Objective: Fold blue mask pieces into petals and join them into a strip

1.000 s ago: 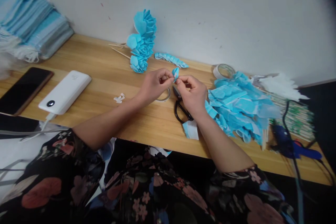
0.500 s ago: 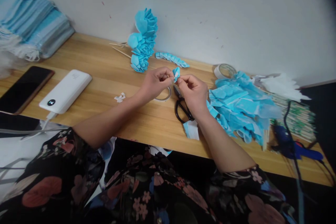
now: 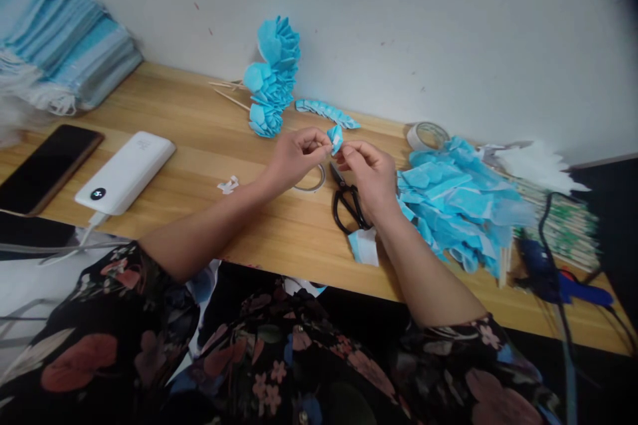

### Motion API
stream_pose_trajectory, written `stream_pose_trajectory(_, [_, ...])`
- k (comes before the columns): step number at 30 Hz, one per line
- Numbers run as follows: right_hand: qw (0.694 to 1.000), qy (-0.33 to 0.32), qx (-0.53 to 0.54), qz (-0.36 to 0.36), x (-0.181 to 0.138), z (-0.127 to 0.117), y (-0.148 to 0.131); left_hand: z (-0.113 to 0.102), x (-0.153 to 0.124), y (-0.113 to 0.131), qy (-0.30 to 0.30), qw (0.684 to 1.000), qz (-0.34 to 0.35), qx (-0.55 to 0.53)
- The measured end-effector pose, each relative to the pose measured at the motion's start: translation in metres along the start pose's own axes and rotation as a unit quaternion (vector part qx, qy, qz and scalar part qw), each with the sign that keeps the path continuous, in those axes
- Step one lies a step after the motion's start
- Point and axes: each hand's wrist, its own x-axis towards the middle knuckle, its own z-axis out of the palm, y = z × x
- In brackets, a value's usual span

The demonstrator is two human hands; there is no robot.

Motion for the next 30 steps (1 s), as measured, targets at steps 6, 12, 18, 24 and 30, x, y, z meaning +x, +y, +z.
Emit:
stream_pose_trajectory(6, [0.999, 0.022, -0.029, -0.015, 0.003, 0.000, 0.000, 0.000, -0.001, 0.001, -0.020, 0.999, 0.020, 0.030])
stream_pose_trajectory(12, [1.000, 0.019, -0.014, -0.002, 0.003, -0.002, -0.002, -0.006, 0.002, 0.005, 0.055, 0.998, 0.028, 0.006])
stream_pose_trajectory(18, [0.999, -0.027, -0.025, 0.010, -0.001, 0.001, -0.007, -0.010, 0.008, 0.009, -0.016, 0.999, -0.021, -0.029])
stream_pose_trajectory(24, [0.998, -0.052, -0.034, -0.009, -0.001, -0.001, -0.008, -0.006, 0.007, 0.004, -0.041, 0.993, -0.070, -0.080])
stream_pose_trajectory(30, [0.998, -0.058, -0.011, 0.008, 0.001, -0.002, -0.001, -0.003, 0.007, 0.004, -0.048, 0.988, -0.082, -0.124])
